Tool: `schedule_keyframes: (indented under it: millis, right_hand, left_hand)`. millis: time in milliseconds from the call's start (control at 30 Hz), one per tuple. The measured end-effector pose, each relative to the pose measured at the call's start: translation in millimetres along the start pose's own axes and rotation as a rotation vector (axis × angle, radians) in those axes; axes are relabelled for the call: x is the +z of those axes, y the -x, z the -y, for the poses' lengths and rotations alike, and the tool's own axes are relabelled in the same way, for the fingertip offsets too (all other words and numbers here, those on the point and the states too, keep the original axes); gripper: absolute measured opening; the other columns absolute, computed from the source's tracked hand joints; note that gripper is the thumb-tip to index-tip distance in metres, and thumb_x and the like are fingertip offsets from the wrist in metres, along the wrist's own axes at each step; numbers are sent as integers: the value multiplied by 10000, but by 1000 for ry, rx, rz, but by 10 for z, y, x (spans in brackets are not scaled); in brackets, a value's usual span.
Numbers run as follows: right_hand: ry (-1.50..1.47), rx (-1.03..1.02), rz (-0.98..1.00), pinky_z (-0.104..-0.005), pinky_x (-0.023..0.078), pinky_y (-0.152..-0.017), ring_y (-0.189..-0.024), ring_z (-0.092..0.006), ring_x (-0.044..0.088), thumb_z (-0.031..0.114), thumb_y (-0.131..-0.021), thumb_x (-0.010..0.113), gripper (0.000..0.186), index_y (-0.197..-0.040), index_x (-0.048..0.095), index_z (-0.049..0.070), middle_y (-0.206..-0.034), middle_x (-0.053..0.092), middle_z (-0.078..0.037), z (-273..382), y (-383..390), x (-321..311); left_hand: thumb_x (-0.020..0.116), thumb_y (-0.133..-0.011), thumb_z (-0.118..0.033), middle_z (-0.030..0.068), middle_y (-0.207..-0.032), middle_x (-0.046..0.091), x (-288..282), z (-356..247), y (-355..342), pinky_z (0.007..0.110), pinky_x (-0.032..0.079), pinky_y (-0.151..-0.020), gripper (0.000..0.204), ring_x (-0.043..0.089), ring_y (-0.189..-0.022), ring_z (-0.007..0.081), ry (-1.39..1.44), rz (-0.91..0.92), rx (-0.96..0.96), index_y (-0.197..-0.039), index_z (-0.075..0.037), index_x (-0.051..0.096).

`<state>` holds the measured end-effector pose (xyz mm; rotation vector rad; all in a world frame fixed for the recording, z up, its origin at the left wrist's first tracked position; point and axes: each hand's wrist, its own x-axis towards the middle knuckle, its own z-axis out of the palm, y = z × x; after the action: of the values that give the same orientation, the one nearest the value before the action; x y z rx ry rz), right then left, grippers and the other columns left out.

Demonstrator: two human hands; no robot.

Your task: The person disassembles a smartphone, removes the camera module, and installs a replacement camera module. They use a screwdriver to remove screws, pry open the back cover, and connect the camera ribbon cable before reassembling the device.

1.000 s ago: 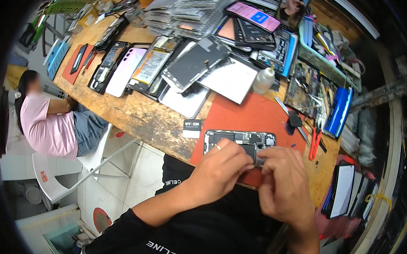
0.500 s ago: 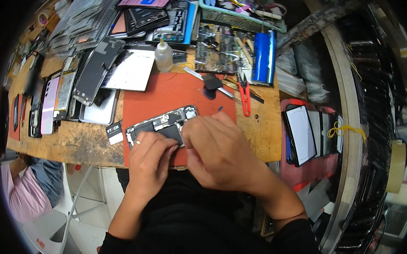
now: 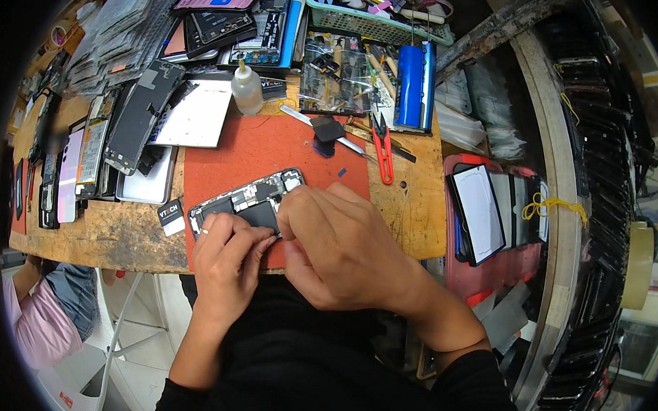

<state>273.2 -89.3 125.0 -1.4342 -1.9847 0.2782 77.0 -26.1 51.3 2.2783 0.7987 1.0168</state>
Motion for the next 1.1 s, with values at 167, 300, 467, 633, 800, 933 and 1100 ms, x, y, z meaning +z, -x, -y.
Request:
schedule_keyframes:
  millis: [167, 300, 467, 633, 800, 933, 1100]
  right_hand:
    - [-58, 0, 3, -372, 449, -645, -661, -254, 574, -89, -757, 714, 299, -951, 535, 51, -982, 716, -127, -6, 1, -7]
    - [-8, -4, -15, -374, 448, -657, -666, -265, 576, -62, -796, 748, 297, -969, 535, 52, -971, 707, -135, 2, -7, 5]
    - [50, -40, 12, -385, 450, -673, -684, -271, 585, -64, -796, 722, 301, -995, 525, 47, -974, 701, -150, -18, -20, -10]
    - [-64, 2, 65, -374, 489, -715, -756, -305, 630, -95, -742, 630, 328, -1004, 491, 45, -986, 692, -175, -31, 7, -54]
    - [-223, 137, 29, -371, 544, -775, -832, -314, 674, -94, -724, 629, 362, -1008, 451, 41, -996, 680, -204, -25, 47, -38]
    - [-263, 118, -25, -402, 544, -718, -782, -331, 669, -86, -739, 654, 373, -1059, 493, 15, -931, 619, -161, -59, 60, -27]
    - [-266, 88, -104, -382, 540, -680, -760, -291, 680, -79, -824, 693, 309, -1042, 502, 29, -950, 631, -132, -96, 74, 49]
  left_hand:
    - [879, -800, -24, 65, -843, 588, -8, 3, -11, 408, 486, -680, 171, 587, -791, 275, -21, 7, 18, -929, -47, 769]
    - [881, -799, -27, 63, -846, 589, -1, 15, -5, 404, 484, -678, 175, 588, -793, 272, -15, 0, 27, -932, -48, 769]
    - [877, -801, -29, 61, -855, 592, -16, 28, 1, 400, 483, -683, 188, 591, -800, 270, -6, 9, 37, -953, -51, 768]
    - [880, -772, 29, 82, -827, 590, 1, 15, -3, 410, 454, -671, 223, 578, -778, 284, 14, 4, 17, -962, -38, 784]
    - [880, -779, 26, 77, -818, 587, 10, 25, 5, 413, 451, -661, 216, 576, -770, 282, 16, -10, 33, -962, -39, 787]
    - [882, -785, 19, 75, -813, 588, 10, 27, 11, 413, 452, -654, 215, 581, -767, 281, 15, -1, 26, -969, -42, 789]
    - [867, -822, -37, 60, -872, 602, -17, 21, 4, 398, 487, -677, 177, 602, -800, 262, -6, 7, 62, -971, -53, 773]
